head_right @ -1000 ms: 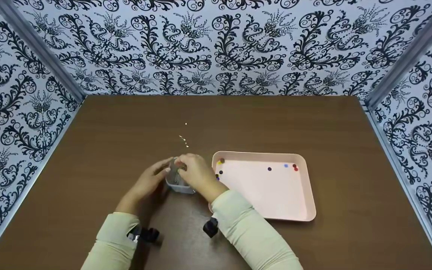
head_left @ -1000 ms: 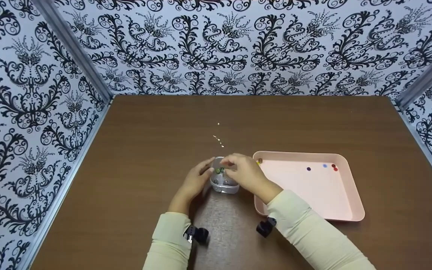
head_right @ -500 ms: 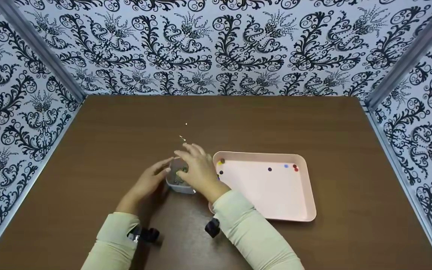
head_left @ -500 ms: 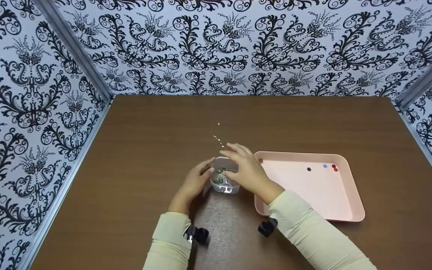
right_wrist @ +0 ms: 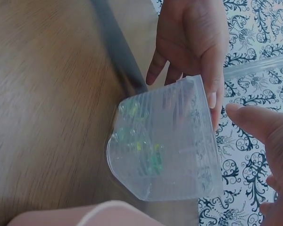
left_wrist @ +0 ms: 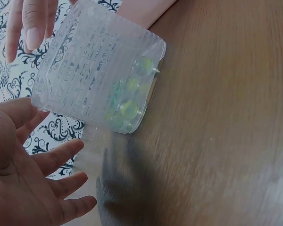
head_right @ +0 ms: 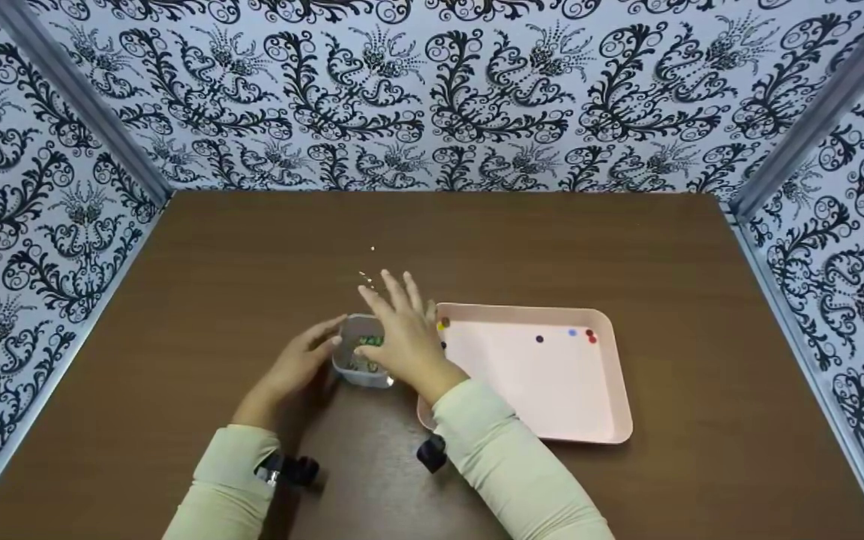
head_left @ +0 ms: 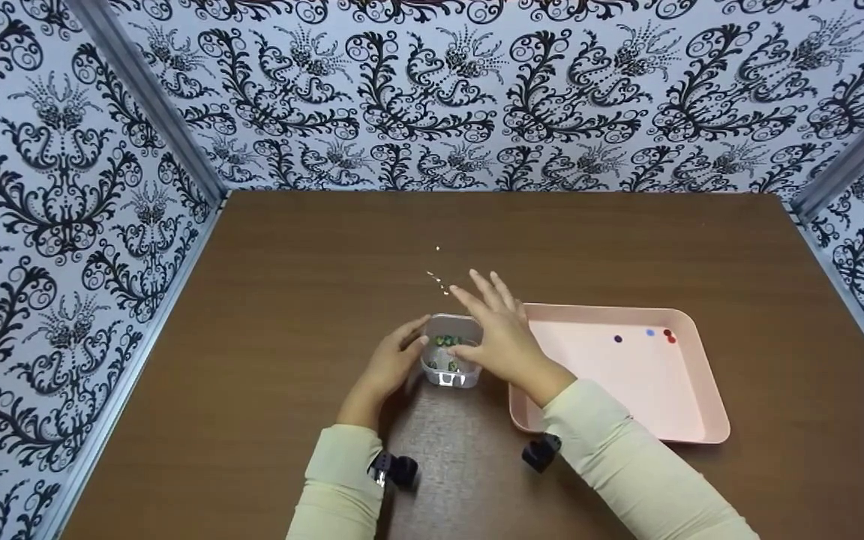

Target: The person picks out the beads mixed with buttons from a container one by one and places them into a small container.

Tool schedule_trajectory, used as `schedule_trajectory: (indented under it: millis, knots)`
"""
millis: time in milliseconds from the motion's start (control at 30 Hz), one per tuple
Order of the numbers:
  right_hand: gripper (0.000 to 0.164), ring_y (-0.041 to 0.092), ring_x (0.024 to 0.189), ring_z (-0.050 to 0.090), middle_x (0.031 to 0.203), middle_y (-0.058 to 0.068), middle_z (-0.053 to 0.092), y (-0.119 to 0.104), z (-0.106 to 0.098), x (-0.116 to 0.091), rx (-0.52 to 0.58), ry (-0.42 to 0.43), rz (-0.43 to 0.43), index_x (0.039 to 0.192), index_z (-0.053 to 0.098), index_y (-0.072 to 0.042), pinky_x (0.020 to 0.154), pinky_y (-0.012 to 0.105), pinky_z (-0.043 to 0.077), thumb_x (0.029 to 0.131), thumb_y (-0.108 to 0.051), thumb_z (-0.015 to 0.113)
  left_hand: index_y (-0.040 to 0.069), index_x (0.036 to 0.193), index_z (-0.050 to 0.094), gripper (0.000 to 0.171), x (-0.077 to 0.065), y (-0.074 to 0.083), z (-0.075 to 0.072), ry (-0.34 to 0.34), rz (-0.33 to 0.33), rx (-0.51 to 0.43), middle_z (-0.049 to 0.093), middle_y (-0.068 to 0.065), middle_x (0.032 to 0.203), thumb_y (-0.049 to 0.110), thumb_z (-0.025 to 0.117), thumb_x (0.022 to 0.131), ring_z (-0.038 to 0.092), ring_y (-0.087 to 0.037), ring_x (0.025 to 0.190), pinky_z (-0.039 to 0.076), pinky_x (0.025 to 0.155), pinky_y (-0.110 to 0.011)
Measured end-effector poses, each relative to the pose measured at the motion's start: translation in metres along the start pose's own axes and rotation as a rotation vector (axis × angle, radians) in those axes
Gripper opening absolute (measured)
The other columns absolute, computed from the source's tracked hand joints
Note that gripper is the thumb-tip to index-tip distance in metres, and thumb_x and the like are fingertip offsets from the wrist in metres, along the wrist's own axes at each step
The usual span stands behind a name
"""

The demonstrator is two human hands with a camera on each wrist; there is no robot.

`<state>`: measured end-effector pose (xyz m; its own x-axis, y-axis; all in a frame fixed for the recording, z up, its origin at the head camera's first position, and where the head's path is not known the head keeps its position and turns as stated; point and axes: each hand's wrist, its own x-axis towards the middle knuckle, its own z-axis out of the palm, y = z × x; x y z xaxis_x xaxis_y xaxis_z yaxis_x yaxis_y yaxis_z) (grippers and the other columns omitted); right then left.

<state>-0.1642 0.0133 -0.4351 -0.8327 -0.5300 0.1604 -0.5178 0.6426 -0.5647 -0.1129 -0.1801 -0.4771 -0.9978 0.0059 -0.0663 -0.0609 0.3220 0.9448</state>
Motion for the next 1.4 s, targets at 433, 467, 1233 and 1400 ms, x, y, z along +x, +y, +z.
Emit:
schedule_trajectory:
  millis: [433,467,1233,1400]
  knots:
    - [0.085,0.035,0.146,0.012,0.160,0.009,0.021,0.009,-0.009,-0.001,-0.009,0.012,0.014,0.147,0.042,-0.021,0.109,0.069,0.015,0.074,-0.036,0.083,0.000,0.139,0.049,0.041,-0.001,0.001,0.001,0.013,-0.001,-0.003,0.048,-0.024,0.141,0.010,0.050,0.099,0.045,-0.039,0.131,0.034,0.110,-0.048]
    - [0.085,0.035,0.146,0.013,0.159,0.009,0.022,0.010,-0.010,-0.001,-0.008,0.015,0.017,0.147,0.042,-0.021,0.109,0.069,0.016,0.074,-0.036,0.083,0.000,0.138,0.050,0.041,0.000,0.001,0.001,0.015,-0.004,0.000,0.048,-0.024,0.141,0.010,0.050,0.098,0.045,-0.039,0.131,0.034,0.110,-0.048]
    - [0.076,0.039,0.140,0.029,0.153,0.015,0.035,0.031,-0.023,-0.001,0.108,0.119,0.056,0.142,0.048,-0.008,0.110,0.061,0.027,0.076,-0.024,0.081,-0.011,0.135,0.046,0.040,0.001,0.001,0.002,0.013,0.018,-0.004,0.047,-0.031,0.138,0.002,0.049,0.097,0.044,-0.045,0.129,0.034,0.109,-0.053]
    - [0.072,0.038,0.139,0.030,0.151,0.014,0.038,0.038,-0.026,-0.002,0.155,0.123,0.075,0.142,0.047,-0.008,0.111,0.057,0.028,0.080,-0.023,0.079,-0.007,0.138,0.045,0.042,0.000,0.000,0.002,0.006,0.015,-0.041,0.046,-0.029,0.140,0.006,0.049,0.099,0.044,-0.041,0.131,0.035,0.109,-0.049]
